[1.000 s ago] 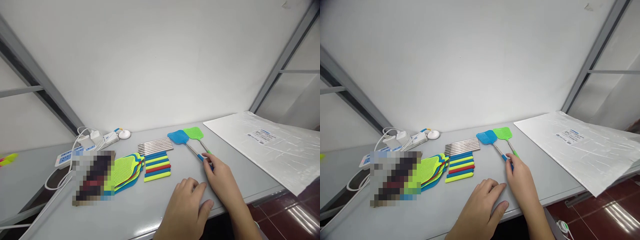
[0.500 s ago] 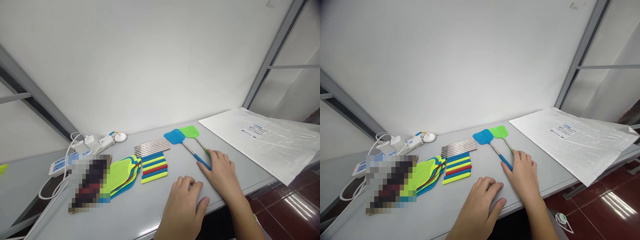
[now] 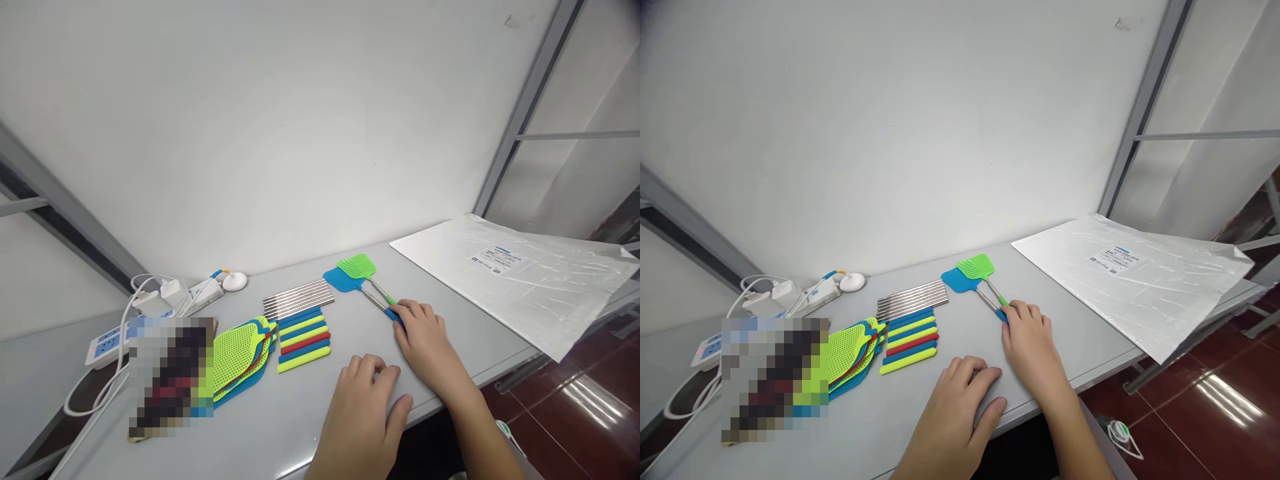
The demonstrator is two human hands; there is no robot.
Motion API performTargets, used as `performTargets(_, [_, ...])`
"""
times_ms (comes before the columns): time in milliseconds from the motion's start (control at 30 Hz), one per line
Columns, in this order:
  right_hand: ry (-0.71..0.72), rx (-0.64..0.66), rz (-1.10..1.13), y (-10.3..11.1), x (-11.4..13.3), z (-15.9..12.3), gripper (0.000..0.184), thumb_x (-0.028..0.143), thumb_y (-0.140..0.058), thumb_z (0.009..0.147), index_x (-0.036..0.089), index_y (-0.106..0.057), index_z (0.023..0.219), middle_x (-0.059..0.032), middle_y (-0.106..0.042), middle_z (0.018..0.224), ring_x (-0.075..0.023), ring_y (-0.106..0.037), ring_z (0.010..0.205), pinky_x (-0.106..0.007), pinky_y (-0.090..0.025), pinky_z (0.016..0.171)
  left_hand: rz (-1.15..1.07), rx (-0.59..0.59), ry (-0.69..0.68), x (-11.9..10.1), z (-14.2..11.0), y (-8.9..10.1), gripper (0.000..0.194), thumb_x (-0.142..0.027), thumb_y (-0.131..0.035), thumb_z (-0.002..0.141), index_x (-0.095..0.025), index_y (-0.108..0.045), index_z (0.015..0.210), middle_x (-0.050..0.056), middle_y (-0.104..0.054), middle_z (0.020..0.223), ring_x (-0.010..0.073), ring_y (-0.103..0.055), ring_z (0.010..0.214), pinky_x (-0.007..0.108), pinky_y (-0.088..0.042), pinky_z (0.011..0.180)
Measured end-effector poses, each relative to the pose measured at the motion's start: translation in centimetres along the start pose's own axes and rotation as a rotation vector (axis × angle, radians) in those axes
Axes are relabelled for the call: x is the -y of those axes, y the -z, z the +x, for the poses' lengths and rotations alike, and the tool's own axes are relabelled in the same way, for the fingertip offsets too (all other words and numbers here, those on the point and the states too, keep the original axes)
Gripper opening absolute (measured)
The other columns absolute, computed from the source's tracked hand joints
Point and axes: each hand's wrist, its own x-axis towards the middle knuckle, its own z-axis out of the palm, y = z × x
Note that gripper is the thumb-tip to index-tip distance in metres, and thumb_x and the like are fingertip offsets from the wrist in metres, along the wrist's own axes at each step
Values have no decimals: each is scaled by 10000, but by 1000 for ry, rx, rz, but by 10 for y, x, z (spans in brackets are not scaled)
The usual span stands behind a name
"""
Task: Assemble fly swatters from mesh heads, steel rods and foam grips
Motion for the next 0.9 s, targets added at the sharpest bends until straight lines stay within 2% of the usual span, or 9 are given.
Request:
performTargets(133, [-14,-8,23,1,0,0,296,234,-429,968,222,-579,1222,-89,-566,1228,-269,-485,1083,-435,-383,877,9,3,-2,-1,0,0,293,-314,-464,973,-258,-583,1235,68,-567,1158,255,-504,1042,431,-433,911])
performTargets(267, [-65,-26,78,3,0,1,232,307,-467,960,234,-619,1118,-76,-592,1135,-262,-509,1050,-435,-369,873,18,9,-3,-2,0,0,293,-315,-461,974,-256,-578,1236,68,-565,1166,258,-503,1044,440,-437,909])
performTargets(533, [-140,-110,96,7,1,0,205,382,-503,941,242,-653,960,-43,-634,1008,-246,-553,995,-489,-275,956,23,1,-12,0,1,0,282,-319,-471,970,-261,-580,1224,70,-567,1155,262,-508,1038,446,-444,903])
performTargets(900, [-202,-101,36,4,-2,1,188,403,-571,884,226,-593,943,-46,-624,972,-270,-544,973,-511,-248,982,16,-11,-12,-1,-1,1,287,-325,-464,973,-259,-589,1222,79,-576,1158,267,-516,1045,451,-452,912])
